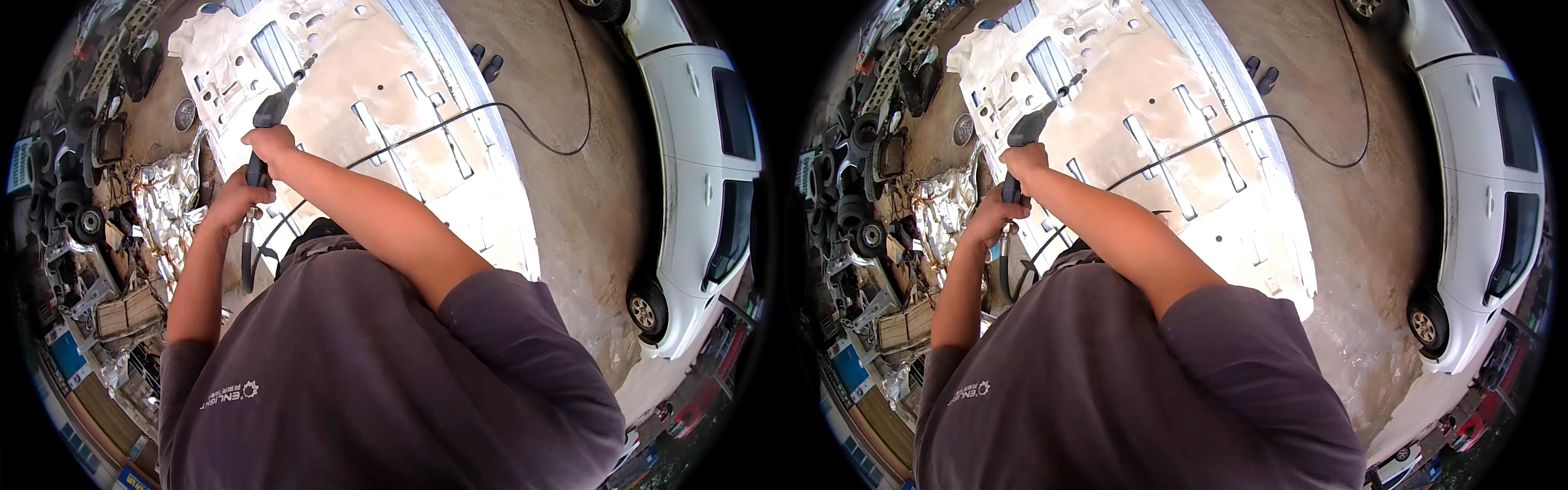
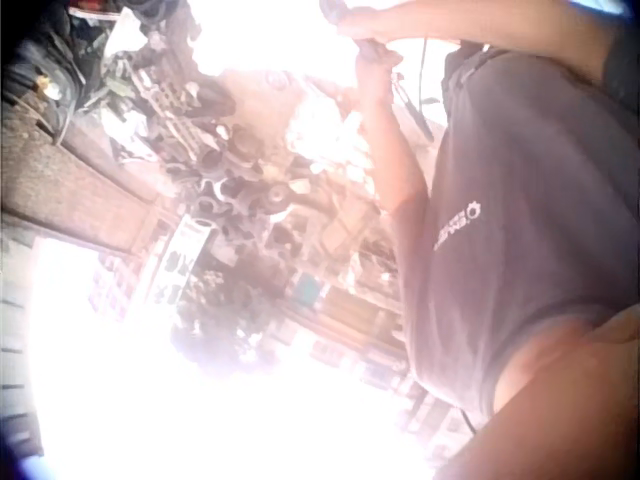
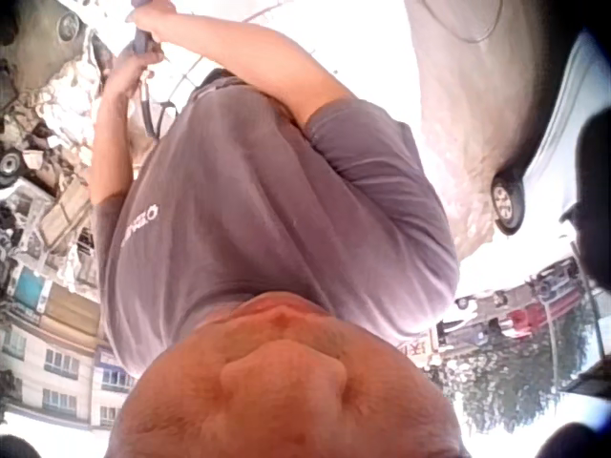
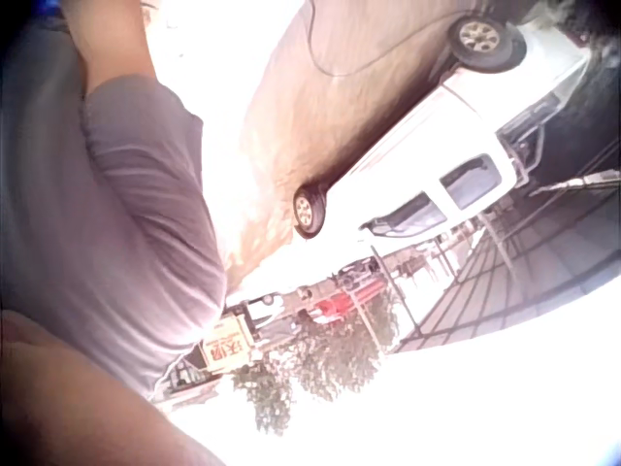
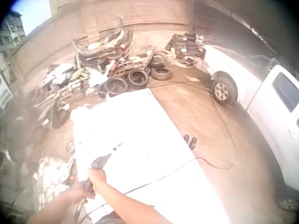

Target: The person uses a high-pressure water spray gun to clean the surface of a white car hood. The person systematically sprays water across the hood, moving the nozzle back and forth to rinse the surface.

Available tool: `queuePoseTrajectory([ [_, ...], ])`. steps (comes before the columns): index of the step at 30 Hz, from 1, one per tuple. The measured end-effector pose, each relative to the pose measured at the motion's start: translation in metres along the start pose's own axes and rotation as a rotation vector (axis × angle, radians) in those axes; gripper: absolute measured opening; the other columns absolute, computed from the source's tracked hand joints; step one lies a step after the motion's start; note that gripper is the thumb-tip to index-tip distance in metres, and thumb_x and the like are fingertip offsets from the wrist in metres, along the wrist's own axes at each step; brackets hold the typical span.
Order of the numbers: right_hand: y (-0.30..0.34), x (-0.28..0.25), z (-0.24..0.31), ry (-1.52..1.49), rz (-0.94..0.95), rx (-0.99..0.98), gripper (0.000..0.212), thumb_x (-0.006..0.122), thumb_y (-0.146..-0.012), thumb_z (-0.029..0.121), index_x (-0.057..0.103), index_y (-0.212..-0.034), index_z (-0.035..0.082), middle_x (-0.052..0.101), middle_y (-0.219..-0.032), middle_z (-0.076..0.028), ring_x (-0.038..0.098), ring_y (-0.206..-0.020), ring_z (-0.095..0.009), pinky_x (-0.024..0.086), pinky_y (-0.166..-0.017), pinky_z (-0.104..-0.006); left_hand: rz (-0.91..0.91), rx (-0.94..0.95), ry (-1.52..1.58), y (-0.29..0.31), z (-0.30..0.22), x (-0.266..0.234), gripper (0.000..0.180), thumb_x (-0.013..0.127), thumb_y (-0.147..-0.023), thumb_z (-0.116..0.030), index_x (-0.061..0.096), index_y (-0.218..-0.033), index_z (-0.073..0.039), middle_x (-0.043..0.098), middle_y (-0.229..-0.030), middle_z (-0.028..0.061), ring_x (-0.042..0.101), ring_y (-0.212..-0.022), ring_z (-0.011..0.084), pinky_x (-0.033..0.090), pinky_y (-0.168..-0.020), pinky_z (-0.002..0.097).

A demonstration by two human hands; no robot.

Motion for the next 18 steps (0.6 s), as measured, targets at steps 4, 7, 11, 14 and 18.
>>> queuePoseTrajectory([
  [4, 0.041, -0.018, -0.058, 0.123, -0.003, 0.002, 0.067, 0.082, -0.071, 0.024, 0.052, -0.121, -0.009, 0.066, -0.116, -0.023, 0.067, -0.103, -0.031, 0.053, -0.088, -0.0380, 0.019, -0.095, -0.035, 0.025, 0.054, 0.002, 0.046, 0.078, -0.072, -0.011, 0.057, -0.112, -0.002, 0.064, -0.085, 0.0043, 0.059, -0.070, 0.0138, 0.044, -0.054, 0.0292],
  [7, 0.018, -0.038, -0.093, 0.253, 0.130, -0.105, 0.057, 0.084, -0.080, 0.031, 0.055, -0.115, -0.003, 0.065, -0.105, -0.012, 0.064, -0.094, -0.022, 0.052, -0.080, -0.0367, 0.000, -0.222, -0.011, 0.017, 0.063, 0.009, 0.043, 0.081, -0.075, -0.017, 0.059, -0.109, -0.001, 0.063, -0.081, 0.0038, 0.056, -0.063, 0.0134, 0.043, -0.053, 0.0296],
  [11, 0.002, -0.052, -0.100, 0.212, 0.415, 0.098, 0.056, 0.086, -0.081, 0.028, 0.055, -0.116, -0.003, 0.063, -0.112, -0.012, 0.066, -0.097, -0.022, 0.057, -0.079, -0.0368, 0.009, -0.086, -0.104, -0.018, 0.113, 0.002, 0.042, 0.082, -0.077, -0.021, 0.065, -0.108, 0.002, 0.070, -0.090, 0.0085, 0.063, -0.075, 0.0177, 0.053, -0.066, 0.0345],
  [14, -0.004, -0.061, -0.084, 0.207, 0.572, 0.282, 0.048, 0.081, -0.085, 0.013, 0.053, -0.122, 0.004, 0.061, -0.117, -0.010, 0.067, -0.100, -0.024, 0.058, -0.088, -0.0412, -0.100, -0.093, -0.422, -0.030, 0.105, -0.001, 0.049, 0.082, -0.076, -0.023, 0.066, -0.114, 0.003, 0.073, -0.097, 0.0180, 0.071, -0.089, 0.0306, 0.054, -0.081, 0.0406],
  [18, -0.051, -0.068, -0.084, -0.029, 0.382, 0.493, 0.016, 0.058, -0.099, 0.009, 0.060, -0.114, 0.005, 0.068, -0.096, -0.008, 0.068, -0.095, -0.024, 0.056, -0.089, -0.0447, -0.131, -0.143, -0.651, -0.057, 0.112, -0.028, 0.052, 0.081, -0.075, -0.032, 0.067, -0.112, 0.001, 0.071, -0.104, 0.0240, 0.069, -0.102, 0.0378, 0.054, -0.088, 0.0455],
])
Point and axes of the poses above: each hand's wrist, its own y-axis away from the middle knuckle, its own x-axis out of the palm, z = x × y, the point moved 3 cm from there along -y, towards the middle knuckle
